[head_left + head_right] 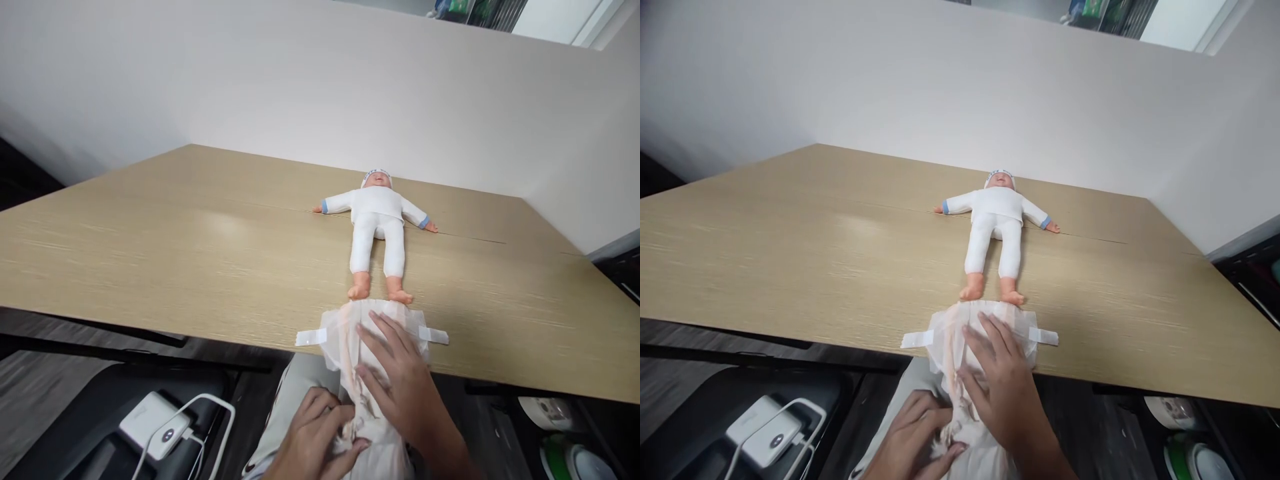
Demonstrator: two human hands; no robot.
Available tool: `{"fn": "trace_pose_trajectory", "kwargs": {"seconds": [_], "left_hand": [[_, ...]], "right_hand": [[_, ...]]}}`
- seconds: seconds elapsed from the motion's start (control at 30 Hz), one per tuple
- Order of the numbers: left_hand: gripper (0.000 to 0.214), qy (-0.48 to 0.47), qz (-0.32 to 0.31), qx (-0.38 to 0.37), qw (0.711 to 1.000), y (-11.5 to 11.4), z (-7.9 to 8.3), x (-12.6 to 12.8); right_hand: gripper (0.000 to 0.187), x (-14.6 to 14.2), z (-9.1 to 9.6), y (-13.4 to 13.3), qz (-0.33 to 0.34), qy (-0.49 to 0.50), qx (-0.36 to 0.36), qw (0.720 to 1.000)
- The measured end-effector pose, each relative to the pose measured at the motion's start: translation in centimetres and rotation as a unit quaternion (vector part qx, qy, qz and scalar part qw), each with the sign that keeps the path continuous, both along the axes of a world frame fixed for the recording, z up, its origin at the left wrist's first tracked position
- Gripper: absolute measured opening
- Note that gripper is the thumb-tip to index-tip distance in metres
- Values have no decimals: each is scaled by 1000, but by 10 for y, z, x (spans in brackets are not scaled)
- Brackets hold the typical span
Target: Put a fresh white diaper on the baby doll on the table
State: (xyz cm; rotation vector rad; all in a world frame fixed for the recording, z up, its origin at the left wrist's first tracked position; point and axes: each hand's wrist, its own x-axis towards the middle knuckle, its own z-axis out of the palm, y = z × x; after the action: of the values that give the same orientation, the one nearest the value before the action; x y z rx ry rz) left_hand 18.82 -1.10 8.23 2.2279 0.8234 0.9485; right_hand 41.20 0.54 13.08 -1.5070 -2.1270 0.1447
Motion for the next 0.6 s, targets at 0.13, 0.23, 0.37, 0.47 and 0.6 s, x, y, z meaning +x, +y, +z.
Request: {"fn": "trace_pose_trajectory", "kwargs": {"seconds": [0.13, 0.23, 0.37, 0.47, 0.6], "left_hand": [[14, 111, -123, 109, 980, 47, 40, -17], [21, 143, -111, 179, 967, 91, 63, -19], [35, 180, -81, 222, 955, 162, 85, 3], [79, 231, -90, 266, 932, 208, 92, 34], [108, 308, -186, 353, 864, 243, 85, 76]], "right_hand": [[61, -7, -14, 16, -2, -54, -36, 998], [63, -10, -21, 16, -19, -70, -31, 997], [63, -12, -20, 15, -28, -72, -31, 996], [63, -12, -18, 16, -35, -67, -30, 997], [65, -10, -17, 16, -25, -65, -32, 997]]}}
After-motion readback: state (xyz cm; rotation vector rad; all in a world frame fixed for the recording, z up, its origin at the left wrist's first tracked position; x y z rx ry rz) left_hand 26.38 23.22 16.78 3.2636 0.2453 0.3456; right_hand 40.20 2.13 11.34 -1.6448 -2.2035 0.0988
